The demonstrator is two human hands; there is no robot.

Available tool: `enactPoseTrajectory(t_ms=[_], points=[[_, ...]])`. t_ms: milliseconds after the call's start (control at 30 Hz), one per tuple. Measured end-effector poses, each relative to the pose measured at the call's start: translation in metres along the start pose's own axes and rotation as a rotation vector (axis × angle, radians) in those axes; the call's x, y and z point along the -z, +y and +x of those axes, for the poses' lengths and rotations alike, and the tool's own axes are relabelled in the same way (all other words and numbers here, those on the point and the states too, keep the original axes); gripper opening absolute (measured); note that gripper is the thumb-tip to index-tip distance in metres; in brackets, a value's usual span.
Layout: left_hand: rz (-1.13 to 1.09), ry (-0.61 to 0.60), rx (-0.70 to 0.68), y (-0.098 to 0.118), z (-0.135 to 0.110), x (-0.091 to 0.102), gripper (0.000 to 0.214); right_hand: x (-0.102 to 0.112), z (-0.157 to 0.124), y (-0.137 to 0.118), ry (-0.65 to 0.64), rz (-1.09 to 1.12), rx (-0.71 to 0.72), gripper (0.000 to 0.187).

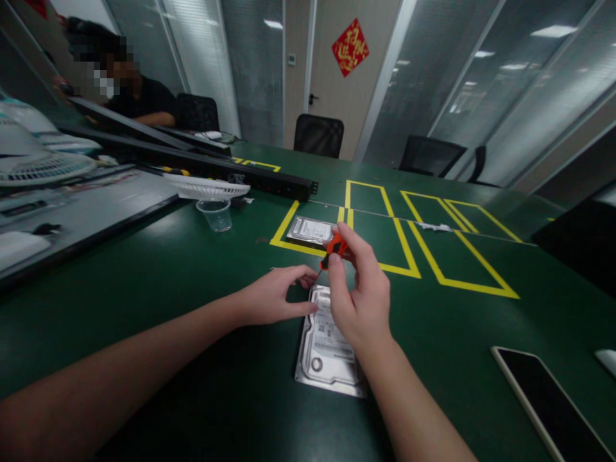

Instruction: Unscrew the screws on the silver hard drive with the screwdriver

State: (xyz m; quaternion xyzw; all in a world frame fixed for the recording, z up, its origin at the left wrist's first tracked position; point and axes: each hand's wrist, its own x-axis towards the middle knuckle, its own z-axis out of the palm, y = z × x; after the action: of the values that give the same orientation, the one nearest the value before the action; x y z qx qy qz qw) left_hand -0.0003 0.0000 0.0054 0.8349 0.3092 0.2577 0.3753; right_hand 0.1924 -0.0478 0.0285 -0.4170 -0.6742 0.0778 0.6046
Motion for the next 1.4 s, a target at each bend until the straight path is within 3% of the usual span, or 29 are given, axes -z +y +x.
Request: enactPoseTrajectory(t_ms=[267, 500, 767, 1033, 1233, 1400], points=[[0.022, 0.010, 0.006, -0.0005, 0.0005, -0.0004, 0.050, 0.0001, 0.0025, 0.0016, 0.022, -0.106, 0.054, 0.055], [0.002, 0.008, -0.005, -0.0007, 0.0007, -0.0007, 0.047, 0.0040, 0.0002, -0.0012, -0.042, -0.037, 0.016, 0.053], [0.011, 0.012, 0.001, -0.0008, -0.0001, -0.0007, 0.050, 0.0021, 0.0012, 0.0037, 0.032, -0.087, 0.057, 0.055], [0.011, 0.006, 0.000, -0.0008, 0.0009, -0.0011, 0.049, 0.0014, -0.0008, 0.0003, -0.033, 0.036, 0.011, 0.055], [0.024, 0.003, 0.010, -0.0005, 0.0014, -0.0010, 0.050, 0.0032, 0.0016, 0.0026, 0.025, -0.090, 0.057, 0.056], [0.018, 0.011, -0.006, -0.0026, 0.0007, -0.0019, 0.048, 0.0040, 0.0006, 0.0000, -0.030, -0.002, 0.028, 0.056]])
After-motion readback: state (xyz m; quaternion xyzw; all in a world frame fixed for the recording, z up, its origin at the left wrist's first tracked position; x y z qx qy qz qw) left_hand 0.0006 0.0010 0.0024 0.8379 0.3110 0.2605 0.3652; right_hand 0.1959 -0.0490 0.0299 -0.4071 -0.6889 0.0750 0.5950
